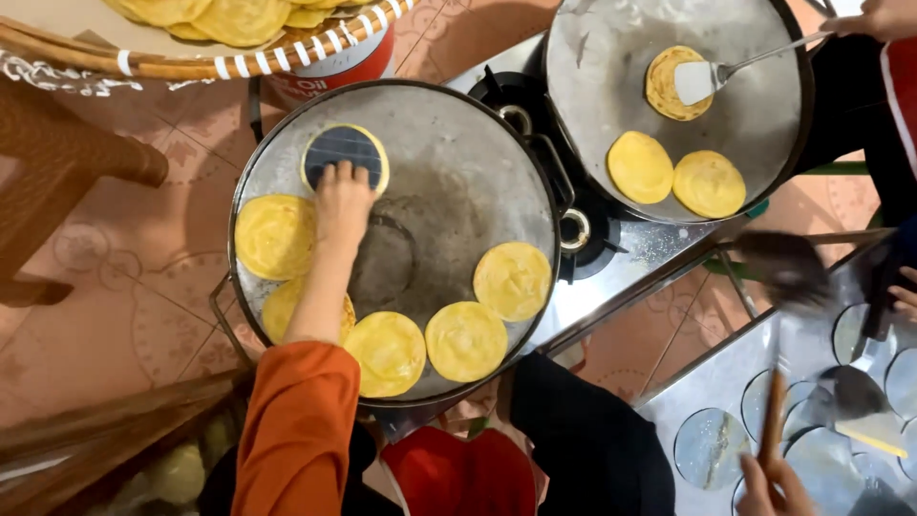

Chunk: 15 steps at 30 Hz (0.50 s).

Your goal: Cooking, flipping, and stacking flatbreads on griddles and preparing dough on a tray.

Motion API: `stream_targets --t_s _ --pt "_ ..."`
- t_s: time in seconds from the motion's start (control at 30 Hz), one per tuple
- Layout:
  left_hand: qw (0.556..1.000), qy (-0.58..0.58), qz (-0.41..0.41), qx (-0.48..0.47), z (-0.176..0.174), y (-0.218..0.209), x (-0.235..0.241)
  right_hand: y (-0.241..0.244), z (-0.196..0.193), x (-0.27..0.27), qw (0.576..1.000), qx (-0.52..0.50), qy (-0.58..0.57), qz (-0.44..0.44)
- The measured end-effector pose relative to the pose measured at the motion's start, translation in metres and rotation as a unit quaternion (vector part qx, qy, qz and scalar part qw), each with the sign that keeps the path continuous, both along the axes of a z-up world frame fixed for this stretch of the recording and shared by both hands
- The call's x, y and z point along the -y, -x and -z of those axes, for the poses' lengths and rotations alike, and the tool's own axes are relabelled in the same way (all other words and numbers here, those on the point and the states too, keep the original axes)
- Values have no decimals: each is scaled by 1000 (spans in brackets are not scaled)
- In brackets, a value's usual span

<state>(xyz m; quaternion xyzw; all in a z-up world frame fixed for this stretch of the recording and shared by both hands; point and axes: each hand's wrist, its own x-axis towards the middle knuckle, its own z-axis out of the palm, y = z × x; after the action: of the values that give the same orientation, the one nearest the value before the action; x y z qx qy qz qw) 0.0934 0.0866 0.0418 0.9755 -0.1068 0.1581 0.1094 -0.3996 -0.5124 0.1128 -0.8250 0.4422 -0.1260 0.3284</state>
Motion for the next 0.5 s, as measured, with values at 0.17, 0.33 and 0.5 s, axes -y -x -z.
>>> stream_targets --t_s 0.17,0.33,0.5 --pt "998 -55 -22 -22 52 8 9 -159 -95 -166 987 -51 102 -117" --pt "993 74 -33 -90 60 12 12 -254 -133 -252 928 -144 33 -342" --pt "961 251 -72 -86 27 35 20 -292 -125 -290 882 -214 79 -412"
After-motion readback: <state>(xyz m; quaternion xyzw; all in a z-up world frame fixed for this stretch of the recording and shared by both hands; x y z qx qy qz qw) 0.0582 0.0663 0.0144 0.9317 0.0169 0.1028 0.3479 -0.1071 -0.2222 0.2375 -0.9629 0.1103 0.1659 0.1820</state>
